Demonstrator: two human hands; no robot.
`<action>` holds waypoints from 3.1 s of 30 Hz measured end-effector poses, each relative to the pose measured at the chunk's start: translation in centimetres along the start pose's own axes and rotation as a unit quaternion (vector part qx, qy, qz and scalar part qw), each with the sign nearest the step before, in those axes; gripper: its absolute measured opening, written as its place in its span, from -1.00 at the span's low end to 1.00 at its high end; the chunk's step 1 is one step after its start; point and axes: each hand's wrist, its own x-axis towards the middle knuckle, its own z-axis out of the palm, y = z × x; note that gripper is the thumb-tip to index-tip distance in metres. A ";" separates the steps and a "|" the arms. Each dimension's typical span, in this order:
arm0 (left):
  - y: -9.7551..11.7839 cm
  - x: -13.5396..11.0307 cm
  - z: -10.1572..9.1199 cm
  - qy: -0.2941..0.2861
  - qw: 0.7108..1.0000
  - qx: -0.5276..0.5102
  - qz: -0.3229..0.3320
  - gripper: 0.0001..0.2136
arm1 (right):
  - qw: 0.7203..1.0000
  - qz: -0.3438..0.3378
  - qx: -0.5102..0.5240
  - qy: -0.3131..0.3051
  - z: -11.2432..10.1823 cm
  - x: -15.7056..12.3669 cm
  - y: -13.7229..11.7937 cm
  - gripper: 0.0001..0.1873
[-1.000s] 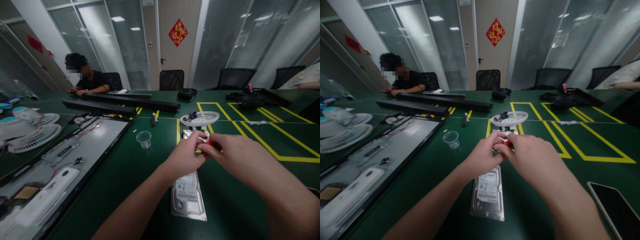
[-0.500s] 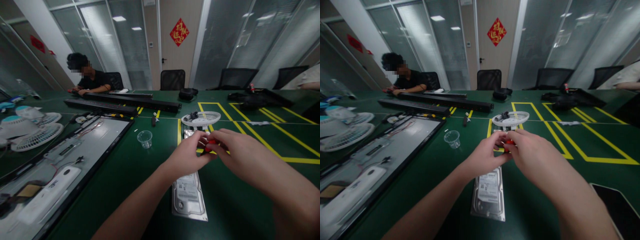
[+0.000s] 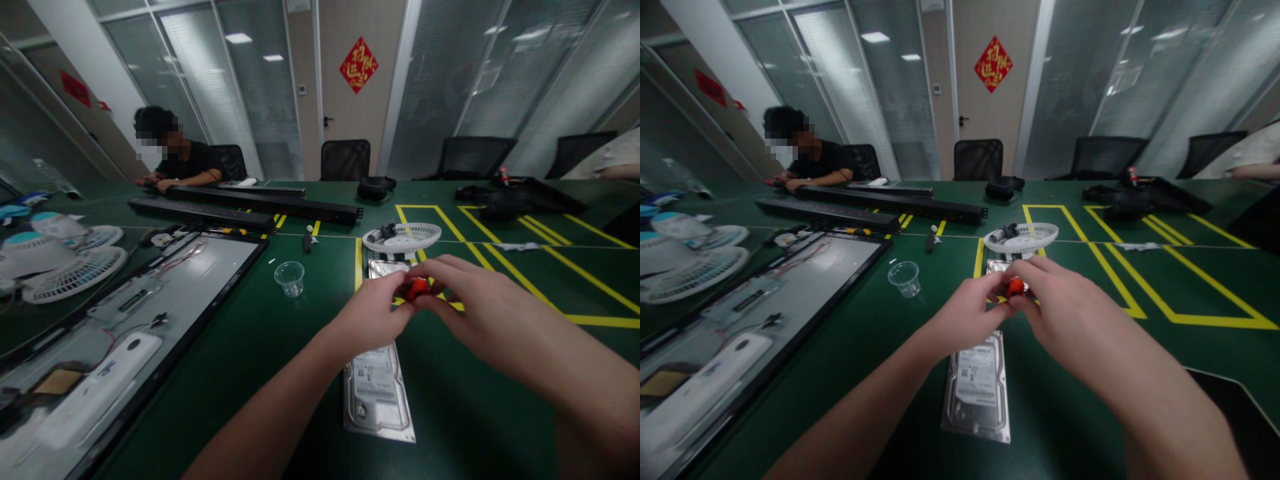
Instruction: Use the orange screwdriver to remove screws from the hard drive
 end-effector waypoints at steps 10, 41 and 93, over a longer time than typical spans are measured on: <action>-0.3 0.0 0.4 0.007 0.999 -0.037 0.007 -0.68 | 0.999 0.032 -0.022 -0.017 0.2 0.1 0.6 -0.83; 0.1 -0.1 0.5 0.021 0.999 -0.008 0.022 -0.74 | 0.991 0.091 -0.095 -0.029 1.0 0.3 0.4 -0.66; 0.0 0.0 0.6 0.014 1.000 -0.018 0.019 -0.72 | 0.995 0.072 -0.056 -0.029 0.6 0.2 0.7 -0.76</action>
